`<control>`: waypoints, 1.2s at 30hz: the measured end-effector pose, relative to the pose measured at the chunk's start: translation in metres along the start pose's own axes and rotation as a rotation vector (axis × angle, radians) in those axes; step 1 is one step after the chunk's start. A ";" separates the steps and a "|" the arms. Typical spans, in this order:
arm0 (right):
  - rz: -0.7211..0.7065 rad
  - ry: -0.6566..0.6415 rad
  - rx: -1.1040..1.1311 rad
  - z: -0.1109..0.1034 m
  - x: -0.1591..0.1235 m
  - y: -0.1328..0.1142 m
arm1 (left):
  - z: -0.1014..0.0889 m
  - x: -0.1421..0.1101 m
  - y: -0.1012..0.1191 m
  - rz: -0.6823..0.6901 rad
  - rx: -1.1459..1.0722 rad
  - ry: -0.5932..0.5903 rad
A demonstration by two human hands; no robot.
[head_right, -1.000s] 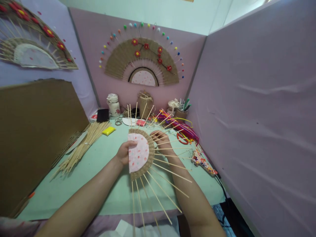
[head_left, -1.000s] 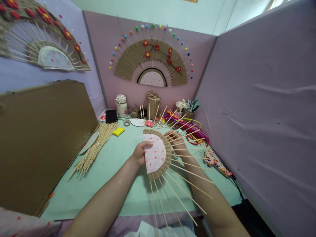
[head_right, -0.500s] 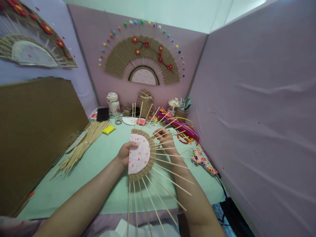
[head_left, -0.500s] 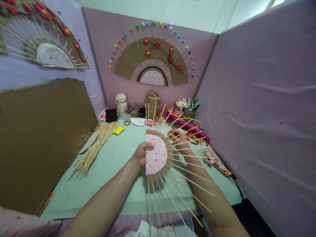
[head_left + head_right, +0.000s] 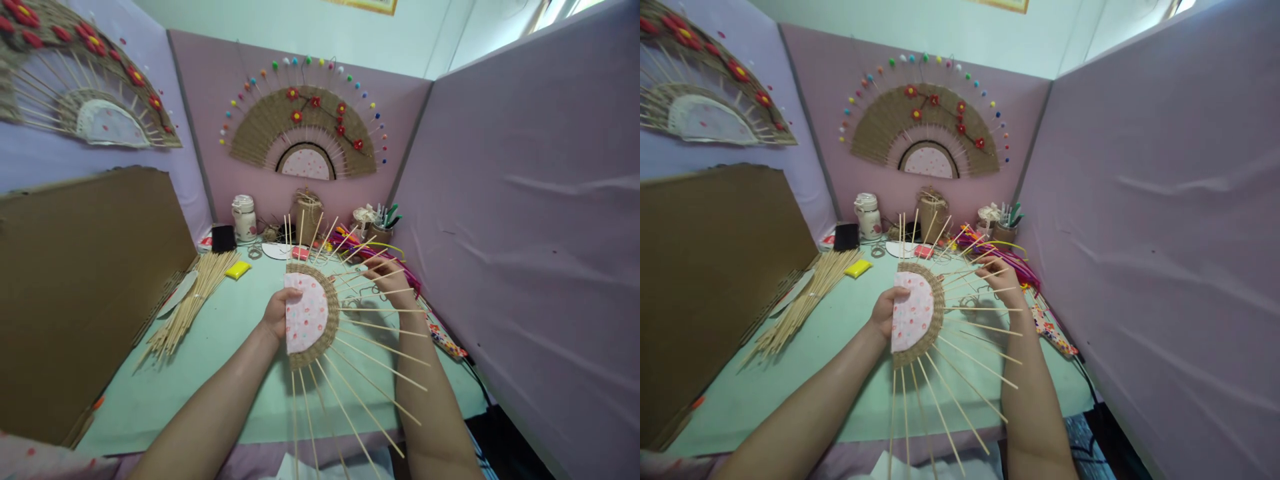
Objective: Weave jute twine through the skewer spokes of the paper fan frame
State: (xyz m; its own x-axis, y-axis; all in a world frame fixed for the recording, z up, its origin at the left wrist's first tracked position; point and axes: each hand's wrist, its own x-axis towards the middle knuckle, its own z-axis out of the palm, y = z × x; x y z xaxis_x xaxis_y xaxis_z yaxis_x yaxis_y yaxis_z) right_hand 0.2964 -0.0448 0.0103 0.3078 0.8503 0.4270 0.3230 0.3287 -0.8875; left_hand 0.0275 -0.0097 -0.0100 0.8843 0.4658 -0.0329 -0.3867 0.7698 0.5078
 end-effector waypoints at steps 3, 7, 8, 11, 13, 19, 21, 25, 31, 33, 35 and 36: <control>-0.140 0.100 -0.077 -0.008 0.003 0.005 | -0.002 0.000 0.000 -0.002 -0.032 -0.008; -0.249 0.253 -0.080 -0.009 0.005 0.006 | -0.005 0.002 -0.003 -0.039 -0.041 -0.014; -0.266 0.280 -0.074 -0.009 0.006 0.005 | -0.005 0.002 -0.004 -0.055 -0.042 -0.018; -0.330 0.336 -0.085 -0.007 0.010 -0.003 | -0.006 0.003 -0.005 -0.083 -0.060 -0.040; -0.351 0.360 -0.099 -0.006 0.013 -0.011 | -0.006 0.003 -0.006 -0.085 -0.069 -0.046; -0.348 0.278 -0.088 -0.009 0.023 -0.040 | -0.005 0.002 -0.004 -0.053 -0.074 -0.018; -0.381 0.203 -0.094 -0.012 0.028 -0.049 | -0.005 0.001 -0.003 -0.051 -0.070 -0.008; -0.384 0.052 -0.098 -0.017 0.040 -0.064 | -0.004 -0.001 0.001 -0.043 -0.054 0.037; -0.176 -0.019 0.016 0.007 0.070 -0.047 | -0.003 -0.003 0.005 -0.020 -0.038 0.022; -0.116 -0.025 0.030 0.027 0.078 -0.033 | -0.003 -0.004 0.005 -0.007 -0.035 0.019; -0.073 -0.031 0.063 0.052 0.082 -0.018 | -0.002 -0.004 0.005 0.009 -0.027 0.016; -0.066 -0.041 0.056 0.065 0.082 -0.013 | -0.002 -0.004 0.005 0.013 -0.022 0.015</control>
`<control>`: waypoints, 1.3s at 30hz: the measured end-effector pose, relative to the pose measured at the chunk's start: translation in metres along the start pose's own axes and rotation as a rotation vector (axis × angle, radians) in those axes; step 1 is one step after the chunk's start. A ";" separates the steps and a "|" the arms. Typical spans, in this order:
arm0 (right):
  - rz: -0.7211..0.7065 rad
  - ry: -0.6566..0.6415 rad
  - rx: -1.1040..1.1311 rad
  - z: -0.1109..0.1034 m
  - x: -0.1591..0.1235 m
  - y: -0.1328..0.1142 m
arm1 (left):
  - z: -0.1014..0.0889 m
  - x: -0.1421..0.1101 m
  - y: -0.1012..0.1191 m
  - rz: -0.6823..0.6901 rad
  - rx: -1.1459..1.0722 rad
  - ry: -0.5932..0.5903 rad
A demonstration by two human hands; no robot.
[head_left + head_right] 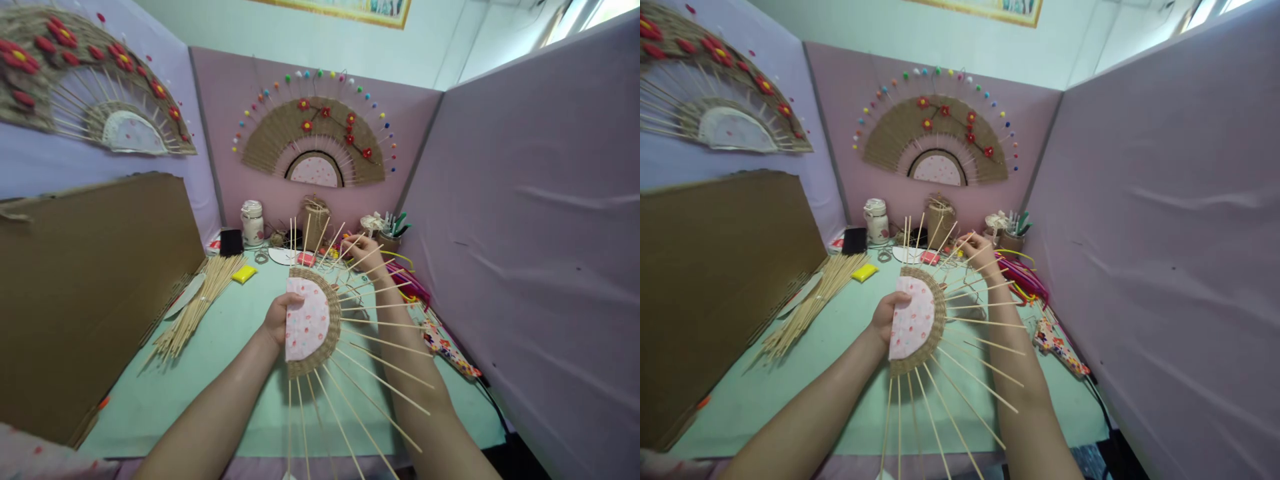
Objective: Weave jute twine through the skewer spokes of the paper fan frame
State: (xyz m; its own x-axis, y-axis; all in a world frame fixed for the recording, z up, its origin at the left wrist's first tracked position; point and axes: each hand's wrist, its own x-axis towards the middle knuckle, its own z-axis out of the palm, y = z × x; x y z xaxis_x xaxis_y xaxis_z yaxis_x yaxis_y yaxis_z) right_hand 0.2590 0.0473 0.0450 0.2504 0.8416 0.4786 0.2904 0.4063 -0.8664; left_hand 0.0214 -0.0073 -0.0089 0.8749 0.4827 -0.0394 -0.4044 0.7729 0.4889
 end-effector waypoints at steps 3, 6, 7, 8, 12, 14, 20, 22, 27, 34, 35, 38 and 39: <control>-0.019 -0.079 -0.037 0.038 -0.005 0.011 | 0.002 0.000 -0.001 0.018 0.012 0.015; -0.040 -0.117 -0.054 0.067 -0.013 0.011 | 0.003 0.000 -0.001 0.043 0.024 0.041; -0.047 -0.130 -0.054 0.074 -0.015 0.010 | 0.003 0.001 -0.001 0.054 0.030 0.050; -0.051 -0.139 -0.053 0.080 -0.016 0.009 | 0.003 0.001 -0.001 0.064 0.036 0.061; -0.042 -0.154 -0.030 0.093 -0.014 0.006 | 0.000 0.002 -0.001 0.082 0.057 0.097; -0.040 -0.164 -0.023 0.097 -0.013 0.006 | -0.002 0.001 -0.001 0.077 0.072 0.094; -0.025 -0.239 -0.022 0.097 -0.016 0.012 | -0.002 0.000 -0.002 0.112 0.122 0.097; -0.025 -0.236 -0.040 0.091 -0.015 0.016 | -0.002 0.000 -0.002 0.122 0.134 0.115; -0.018 -0.149 -0.108 0.069 -0.007 0.018 | 0.000 0.000 -0.003 0.148 0.160 0.148; -0.025 -0.075 -0.090 0.051 0.001 0.019 | 0.000 -0.001 -0.004 0.124 0.168 0.098; -0.023 -0.069 -0.085 0.049 0.001 0.020 | 0.000 -0.001 -0.004 0.114 0.164 0.083; -0.036 -0.061 -0.078 0.047 0.003 0.020 | -0.001 -0.001 -0.004 0.096 0.152 0.030; -0.042 -0.062 -0.080 0.047 0.003 0.021 | -0.001 -0.001 -0.005 0.099 0.151 0.026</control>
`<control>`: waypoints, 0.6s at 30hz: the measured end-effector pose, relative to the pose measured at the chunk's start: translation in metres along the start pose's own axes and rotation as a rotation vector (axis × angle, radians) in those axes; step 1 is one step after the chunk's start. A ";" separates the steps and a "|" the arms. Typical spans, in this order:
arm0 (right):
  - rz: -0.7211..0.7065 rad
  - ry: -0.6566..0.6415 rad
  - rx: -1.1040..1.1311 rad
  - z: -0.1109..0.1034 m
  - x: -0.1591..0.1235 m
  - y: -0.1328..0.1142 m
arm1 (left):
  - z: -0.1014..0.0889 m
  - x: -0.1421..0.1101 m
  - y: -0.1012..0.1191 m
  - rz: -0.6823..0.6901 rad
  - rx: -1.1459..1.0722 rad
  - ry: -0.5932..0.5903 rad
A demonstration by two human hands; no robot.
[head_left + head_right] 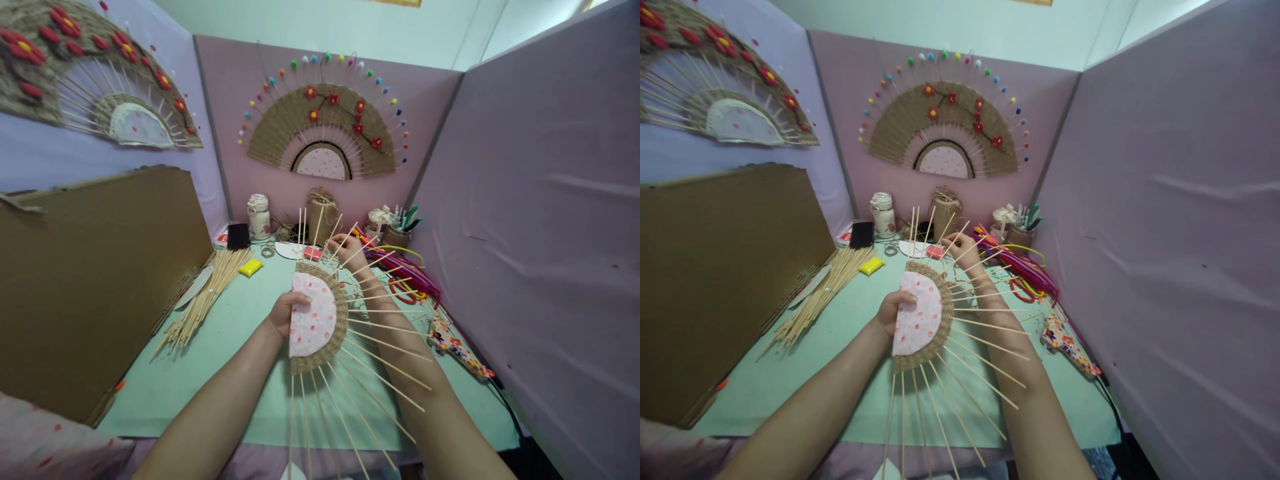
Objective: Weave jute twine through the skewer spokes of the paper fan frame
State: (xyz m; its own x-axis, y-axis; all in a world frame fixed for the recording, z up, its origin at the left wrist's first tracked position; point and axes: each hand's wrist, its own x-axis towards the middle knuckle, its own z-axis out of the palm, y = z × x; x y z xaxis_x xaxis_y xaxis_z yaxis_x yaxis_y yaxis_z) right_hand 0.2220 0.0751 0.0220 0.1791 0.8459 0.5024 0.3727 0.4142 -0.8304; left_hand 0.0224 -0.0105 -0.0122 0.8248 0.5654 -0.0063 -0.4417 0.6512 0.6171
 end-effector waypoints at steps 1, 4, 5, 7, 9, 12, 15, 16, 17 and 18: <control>-0.005 -0.004 -0.002 0.000 0.000 0.000 | 0.000 0.000 0.000 0.005 0.002 0.008; -0.006 -0.027 -0.002 0.001 0.000 -0.001 | -0.002 0.000 0.000 0.005 0.020 0.052; -0.004 -0.032 0.000 0.001 0.000 -0.001 | -0.002 0.000 -0.001 0.003 0.026 0.058; -0.002 -0.034 0.007 0.000 0.000 -0.002 | -0.002 0.000 -0.001 0.000 0.029 0.050; 0.006 -0.026 0.027 -0.003 0.000 -0.004 | -0.002 0.000 -0.001 0.007 0.032 0.037; 0.023 -0.017 0.056 -0.008 0.000 -0.007 | 0.000 0.001 -0.002 0.027 0.043 0.032; 0.060 -0.023 0.085 -0.014 0.001 -0.010 | 0.001 0.001 -0.003 0.047 0.041 0.030; 0.068 -0.029 0.102 -0.015 0.001 -0.010 | 0.000 0.001 -0.003 0.049 0.039 0.028; 0.071 -0.034 0.124 -0.017 0.001 -0.010 | -0.001 0.001 -0.003 0.049 0.038 0.027; 0.069 -0.039 0.154 -0.019 0.001 -0.010 | -0.002 0.001 -0.003 0.050 0.037 0.027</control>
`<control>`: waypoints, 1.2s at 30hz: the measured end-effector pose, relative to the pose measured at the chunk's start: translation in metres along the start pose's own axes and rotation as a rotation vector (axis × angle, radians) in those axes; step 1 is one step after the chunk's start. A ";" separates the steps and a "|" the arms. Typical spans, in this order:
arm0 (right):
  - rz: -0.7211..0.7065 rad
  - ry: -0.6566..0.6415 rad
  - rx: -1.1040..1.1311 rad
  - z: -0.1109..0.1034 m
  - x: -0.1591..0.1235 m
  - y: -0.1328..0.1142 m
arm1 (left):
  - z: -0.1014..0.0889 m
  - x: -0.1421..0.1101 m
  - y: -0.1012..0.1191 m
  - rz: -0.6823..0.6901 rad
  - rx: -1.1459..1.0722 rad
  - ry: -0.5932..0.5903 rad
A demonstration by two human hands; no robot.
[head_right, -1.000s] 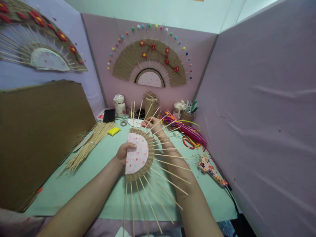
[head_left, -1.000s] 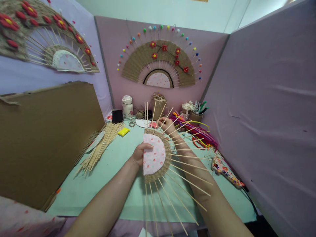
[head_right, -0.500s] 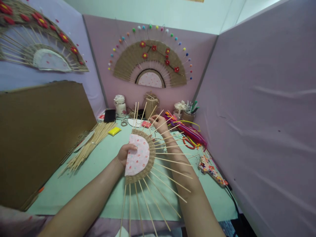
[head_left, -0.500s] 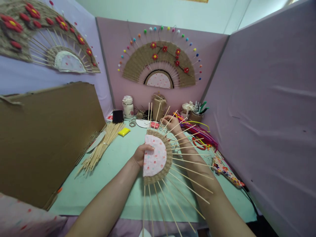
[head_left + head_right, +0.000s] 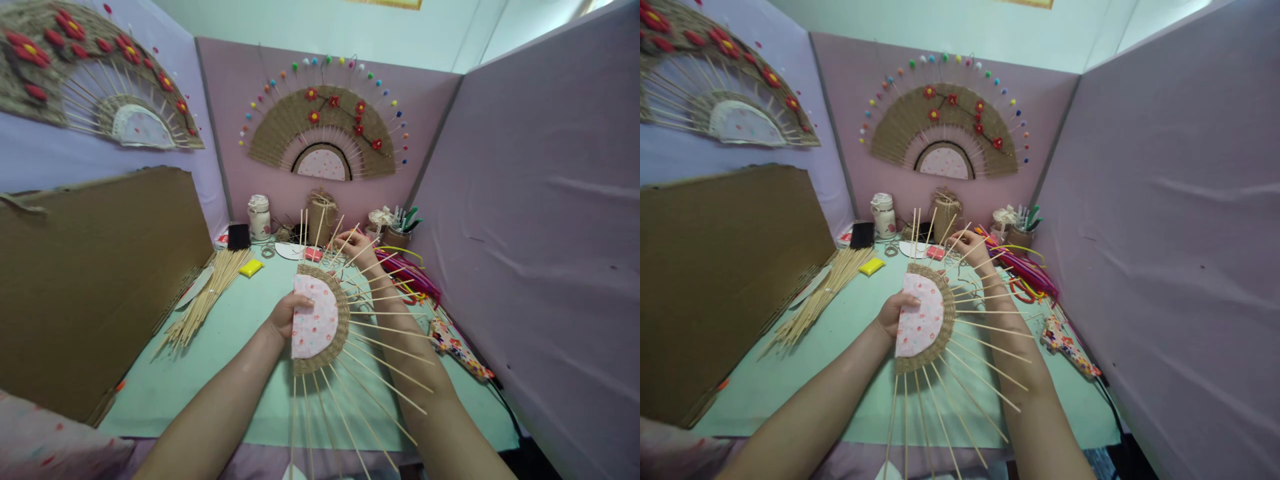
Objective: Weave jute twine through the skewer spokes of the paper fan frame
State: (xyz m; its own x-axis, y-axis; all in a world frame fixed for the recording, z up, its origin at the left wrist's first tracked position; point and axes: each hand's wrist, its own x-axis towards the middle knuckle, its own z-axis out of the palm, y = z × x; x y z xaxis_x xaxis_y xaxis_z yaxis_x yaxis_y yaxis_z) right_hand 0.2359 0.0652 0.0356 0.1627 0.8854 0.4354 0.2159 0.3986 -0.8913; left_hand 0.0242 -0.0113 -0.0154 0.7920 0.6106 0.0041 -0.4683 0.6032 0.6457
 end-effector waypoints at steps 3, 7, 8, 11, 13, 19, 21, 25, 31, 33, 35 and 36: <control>0.004 -0.008 0.144 -0.008 -0.001 -0.003 | -0.002 0.000 0.000 -0.011 -0.011 -0.007; 0.004 -0.042 0.287 -0.023 -0.005 -0.014 | -0.001 -0.001 0.000 -0.021 -0.026 -0.025; -0.003 -0.053 0.299 -0.027 -0.006 -0.017 | 0.000 -0.001 0.000 -0.024 -0.025 -0.028; -0.025 -0.059 0.339 -0.034 -0.007 -0.023 | 0.002 -0.002 0.000 -0.037 -0.028 -0.043; -0.062 -0.028 0.365 -0.036 -0.006 -0.022 | 0.002 -0.002 -0.001 -0.049 -0.037 -0.051; -0.232 0.126 0.303 -0.032 0.000 -0.020 | -0.001 -0.002 -0.002 -0.076 -0.062 -0.035; -0.271 0.145 0.289 -0.033 0.000 -0.022 | -0.001 -0.001 -0.003 -0.080 -0.063 -0.026; -0.311 0.172 0.330 -0.035 -0.001 -0.028 | 0.000 0.000 -0.005 -0.065 -0.059 -0.050; -0.269 0.171 0.426 -0.035 -0.002 -0.035 | 0.000 0.001 -0.006 -0.088 -0.049 -0.081; -0.233 0.138 0.459 -0.035 -0.004 -0.037 | -0.001 0.001 -0.007 -0.099 -0.054 -0.083; -0.165 0.074 0.513 -0.037 -0.005 -0.037 | -0.001 0.001 -0.008 -0.121 -0.057 -0.082; -0.118 0.037 0.544 -0.037 -0.006 -0.037 | -0.001 0.001 -0.009 -0.134 -0.057 -0.078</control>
State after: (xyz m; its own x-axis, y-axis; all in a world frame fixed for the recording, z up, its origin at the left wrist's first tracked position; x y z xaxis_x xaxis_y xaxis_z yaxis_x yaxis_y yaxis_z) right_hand 0.2630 0.0359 0.0706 0.2038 0.8220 0.5317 -0.2917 0.5695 -0.7685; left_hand 0.0285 -0.0152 -0.0220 0.8757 0.4825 -0.0188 -0.3760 0.7058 0.6004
